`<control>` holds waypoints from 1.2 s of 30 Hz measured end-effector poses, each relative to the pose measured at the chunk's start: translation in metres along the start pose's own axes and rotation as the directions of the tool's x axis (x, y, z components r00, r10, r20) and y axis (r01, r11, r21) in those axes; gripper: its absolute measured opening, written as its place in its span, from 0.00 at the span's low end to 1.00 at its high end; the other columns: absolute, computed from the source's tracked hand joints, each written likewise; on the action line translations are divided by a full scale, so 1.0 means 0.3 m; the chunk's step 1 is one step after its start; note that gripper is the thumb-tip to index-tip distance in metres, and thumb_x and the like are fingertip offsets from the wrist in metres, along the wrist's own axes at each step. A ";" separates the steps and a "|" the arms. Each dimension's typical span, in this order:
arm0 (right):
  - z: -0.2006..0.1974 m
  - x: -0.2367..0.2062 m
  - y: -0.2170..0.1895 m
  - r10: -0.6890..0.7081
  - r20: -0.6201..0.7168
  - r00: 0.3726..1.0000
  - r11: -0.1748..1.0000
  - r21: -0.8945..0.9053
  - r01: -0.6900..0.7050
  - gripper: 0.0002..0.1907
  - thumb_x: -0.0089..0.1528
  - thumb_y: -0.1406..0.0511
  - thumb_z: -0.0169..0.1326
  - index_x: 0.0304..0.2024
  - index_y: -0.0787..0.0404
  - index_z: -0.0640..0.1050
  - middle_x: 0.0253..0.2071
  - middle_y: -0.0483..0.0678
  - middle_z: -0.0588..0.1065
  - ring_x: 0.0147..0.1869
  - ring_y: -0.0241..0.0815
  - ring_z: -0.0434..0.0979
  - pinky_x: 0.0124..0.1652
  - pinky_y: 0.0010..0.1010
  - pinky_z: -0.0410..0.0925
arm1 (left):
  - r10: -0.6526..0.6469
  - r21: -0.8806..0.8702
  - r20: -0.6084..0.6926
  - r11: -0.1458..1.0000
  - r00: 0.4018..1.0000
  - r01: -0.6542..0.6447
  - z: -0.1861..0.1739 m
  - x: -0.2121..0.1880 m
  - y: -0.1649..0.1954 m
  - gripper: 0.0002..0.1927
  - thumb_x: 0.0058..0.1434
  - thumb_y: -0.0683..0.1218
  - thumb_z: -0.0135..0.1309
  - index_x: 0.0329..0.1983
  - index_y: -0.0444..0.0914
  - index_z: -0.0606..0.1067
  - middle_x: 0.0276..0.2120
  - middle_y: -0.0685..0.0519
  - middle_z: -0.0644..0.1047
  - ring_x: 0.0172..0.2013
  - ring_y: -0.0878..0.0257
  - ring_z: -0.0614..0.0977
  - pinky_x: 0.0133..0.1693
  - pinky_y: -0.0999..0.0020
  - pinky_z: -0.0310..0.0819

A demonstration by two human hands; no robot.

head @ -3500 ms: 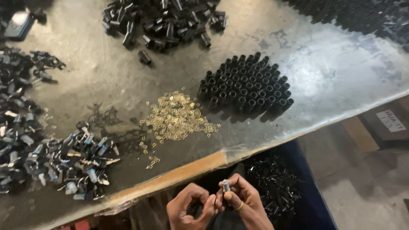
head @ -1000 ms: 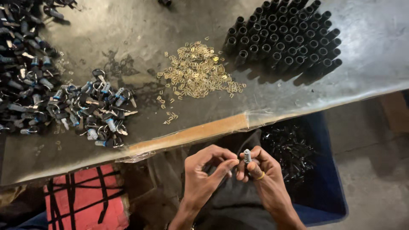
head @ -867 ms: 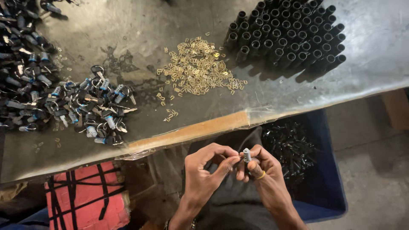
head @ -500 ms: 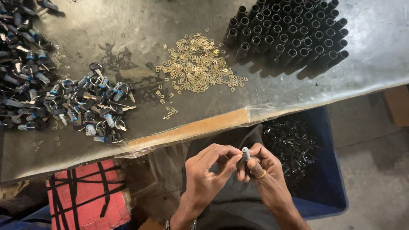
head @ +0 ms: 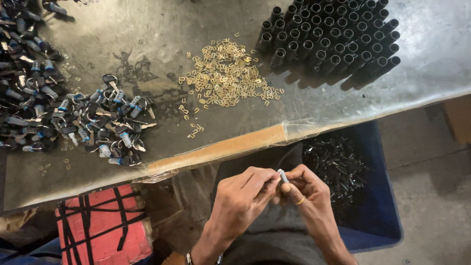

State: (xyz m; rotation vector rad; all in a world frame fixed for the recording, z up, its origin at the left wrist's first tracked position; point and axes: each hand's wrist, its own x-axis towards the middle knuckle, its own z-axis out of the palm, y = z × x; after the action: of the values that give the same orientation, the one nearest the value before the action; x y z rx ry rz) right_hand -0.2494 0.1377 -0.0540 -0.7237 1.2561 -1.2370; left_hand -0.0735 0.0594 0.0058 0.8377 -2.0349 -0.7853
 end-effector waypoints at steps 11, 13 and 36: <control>-0.065 0.001 0.019 0.046 -0.054 0.997 0.973 -0.224 -0.057 0.10 0.62 0.64 0.60 0.40 0.65 0.77 0.28 0.48 0.80 0.30 0.30 0.77 0.30 0.23 0.68 | -0.006 -0.115 -0.006 0.993 1.000 0.006 0.023 0.003 -0.018 0.08 0.59 0.36 0.65 0.40 0.34 0.78 0.35 0.51 0.81 0.33 0.59 0.85 0.33 0.69 0.79; -0.062 -0.003 0.017 0.047 -0.031 0.998 0.983 -0.176 -0.052 0.10 0.63 0.64 0.60 0.41 0.65 0.77 0.27 0.48 0.80 0.30 0.30 0.75 0.30 0.22 0.66 | 0.059 -0.065 -0.028 0.996 0.998 -0.060 0.033 0.003 -0.026 0.09 0.59 0.35 0.64 0.40 0.34 0.77 0.35 0.51 0.80 0.34 0.58 0.85 0.34 0.68 0.78; -0.008 -0.006 0.033 0.058 0.127 0.990 0.943 0.319 -0.096 0.20 0.63 0.54 0.62 0.43 0.61 0.72 0.27 0.45 0.74 0.30 0.30 0.72 0.29 0.19 0.61 | -0.003 -0.228 -0.160 0.973 0.987 -0.034 0.056 -0.028 -0.044 0.12 0.58 0.34 0.65 0.43 0.35 0.78 0.39 0.51 0.81 0.37 0.60 0.86 0.38 0.71 0.81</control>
State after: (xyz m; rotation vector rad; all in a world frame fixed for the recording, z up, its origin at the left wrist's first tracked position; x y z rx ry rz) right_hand -0.2487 0.1425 -0.0633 -0.4927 0.9460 -1.2792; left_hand -0.0797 0.0620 -0.0163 0.7276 -1.7681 -0.8962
